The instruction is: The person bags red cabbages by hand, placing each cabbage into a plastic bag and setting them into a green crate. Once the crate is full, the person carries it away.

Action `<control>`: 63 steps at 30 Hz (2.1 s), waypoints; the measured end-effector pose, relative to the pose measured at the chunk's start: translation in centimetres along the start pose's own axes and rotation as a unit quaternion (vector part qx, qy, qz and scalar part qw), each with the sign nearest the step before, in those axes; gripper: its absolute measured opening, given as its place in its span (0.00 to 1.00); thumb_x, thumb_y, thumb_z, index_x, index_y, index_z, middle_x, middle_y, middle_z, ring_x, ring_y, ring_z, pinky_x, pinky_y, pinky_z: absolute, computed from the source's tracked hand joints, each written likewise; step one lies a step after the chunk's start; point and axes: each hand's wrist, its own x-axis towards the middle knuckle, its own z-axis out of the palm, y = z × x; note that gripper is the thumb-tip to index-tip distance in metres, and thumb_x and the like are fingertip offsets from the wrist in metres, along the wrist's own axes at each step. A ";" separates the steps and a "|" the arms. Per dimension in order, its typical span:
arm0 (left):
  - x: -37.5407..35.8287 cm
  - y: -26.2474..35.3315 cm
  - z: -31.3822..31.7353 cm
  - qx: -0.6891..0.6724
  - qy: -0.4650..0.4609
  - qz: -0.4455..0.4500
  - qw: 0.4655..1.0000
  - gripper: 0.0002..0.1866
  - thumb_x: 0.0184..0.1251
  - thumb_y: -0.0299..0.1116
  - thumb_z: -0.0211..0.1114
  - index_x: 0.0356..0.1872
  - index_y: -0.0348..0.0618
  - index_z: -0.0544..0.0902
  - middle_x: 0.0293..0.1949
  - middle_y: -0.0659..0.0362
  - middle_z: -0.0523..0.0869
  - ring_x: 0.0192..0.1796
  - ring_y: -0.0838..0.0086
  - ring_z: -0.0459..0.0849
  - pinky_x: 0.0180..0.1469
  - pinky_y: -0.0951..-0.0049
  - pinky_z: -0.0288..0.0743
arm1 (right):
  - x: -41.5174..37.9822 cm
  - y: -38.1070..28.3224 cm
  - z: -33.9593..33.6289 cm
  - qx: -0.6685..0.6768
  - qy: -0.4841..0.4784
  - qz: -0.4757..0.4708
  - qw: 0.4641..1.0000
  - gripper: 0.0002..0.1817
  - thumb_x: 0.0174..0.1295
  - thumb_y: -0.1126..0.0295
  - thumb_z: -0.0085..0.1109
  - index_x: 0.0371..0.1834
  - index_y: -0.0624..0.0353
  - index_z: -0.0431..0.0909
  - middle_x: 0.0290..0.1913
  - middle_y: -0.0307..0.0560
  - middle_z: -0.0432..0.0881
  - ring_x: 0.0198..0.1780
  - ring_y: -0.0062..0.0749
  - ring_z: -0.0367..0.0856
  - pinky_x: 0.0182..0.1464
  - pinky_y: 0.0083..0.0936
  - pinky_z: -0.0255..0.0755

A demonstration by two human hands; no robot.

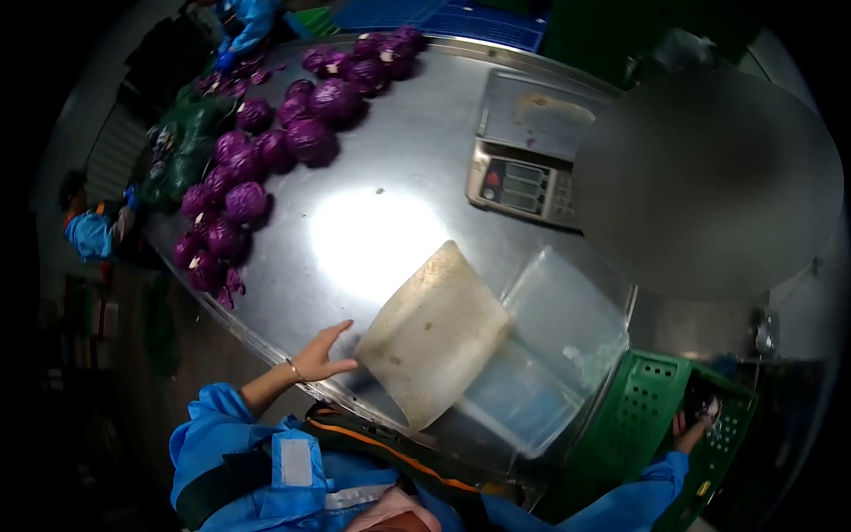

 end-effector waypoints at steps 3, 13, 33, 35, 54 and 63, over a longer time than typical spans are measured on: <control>3.5 -5.3 -3.5 0.068 0.107 -0.002 0.992 0.51 0.45 0.57 0.70 0.65 0.34 0.58 0.62 0.41 0.64 0.64 0.48 0.62 0.65 0.54 0.56 | 0.0 -3.9 1.5 -0.253 0.067 -0.116 0.958 0.26 0.63 0.52 0.51 0.59 0.56 0.70 0.51 0.47 0.77 0.48 0.39 0.76 0.47 0.32 0.74; 30.3 -15.7 -22.0 0.292 0.297 -0.152 0.896 0.65 0.31 0.41 0.80 0.71 0.71 0.42 0.72 0.50 0.41 0.72 0.43 0.40 0.59 0.32 0.54 | -42.2 8.9 24.2 -0.412 -0.275 -0.359 0.791 0.20 0.61 0.64 0.54 0.56 0.58 0.69 0.48 0.48 0.73 0.47 0.35 0.73 0.53 0.30 0.65; 5.2 -5.9 -4.5 -0.035 -0.033 0.346 0.937 0.53 0.31 0.37 0.79 0.66 0.52 0.60 0.65 0.45 0.57 0.67 0.45 0.55 0.66 0.49 0.54 | -56.5 30.3 34.5 -0.393 -0.379 -0.045 0.837 0.37 0.62 0.53 0.53 0.67 0.66 0.54 0.62 0.59 0.64 0.62 0.39 0.65 0.62 0.29 0.59; 3.3 -4.3 -4.5 -0.123 -0.028 0.310 0.942 0.57 0.31 0.39 0.79 0.68 0.48 0.55 0.66 0.45 0.56 0.68 0.45 0.53 0.67 0.49 0.50 | -57.1 31.1 33.5 -0.443 -0.382 -0.082 0.807 0.43 0.61 0.50 0.54 0.69 0.68 0.48 0.66 0.64 0.58 0.67 0.45 0.58 0.67 0.32 0.54; -1.8 14.1 0.3 0.014 -0.071 0.395 0.916 0.37 0.55 0.38 0.65 0.65 0.40 0.61 0.58 0.41 0.67 0.59 0.50 0.68 0.57 0.58 0.67 | -48.8 23.7 19.9 0.174 -0.494 0.190 0.830 0.33 0.65 0.51 0.45 0.69 0.55 0.52 0.63 0.52 0.65 0.62 0.41 0.66 0.61 0.36 0.65; 13.7 13.3 20.7 0.007 -0.111 0.551 0.827 0.16 0.51 0.35 0.68 0.42 0.47 0.80 0.31 0.56 0.80 0.42 0.62 0.75 0.47 0.64 0.66 | -49.8 18.9 -0.4 -0.032 -0.231 0.142 0.962 0.32 0.61 0.52 0.51 0.64 0.60 0.62 0.59 0.52 0.70 0.58 0.41 0.71 0.60 0.33 0.66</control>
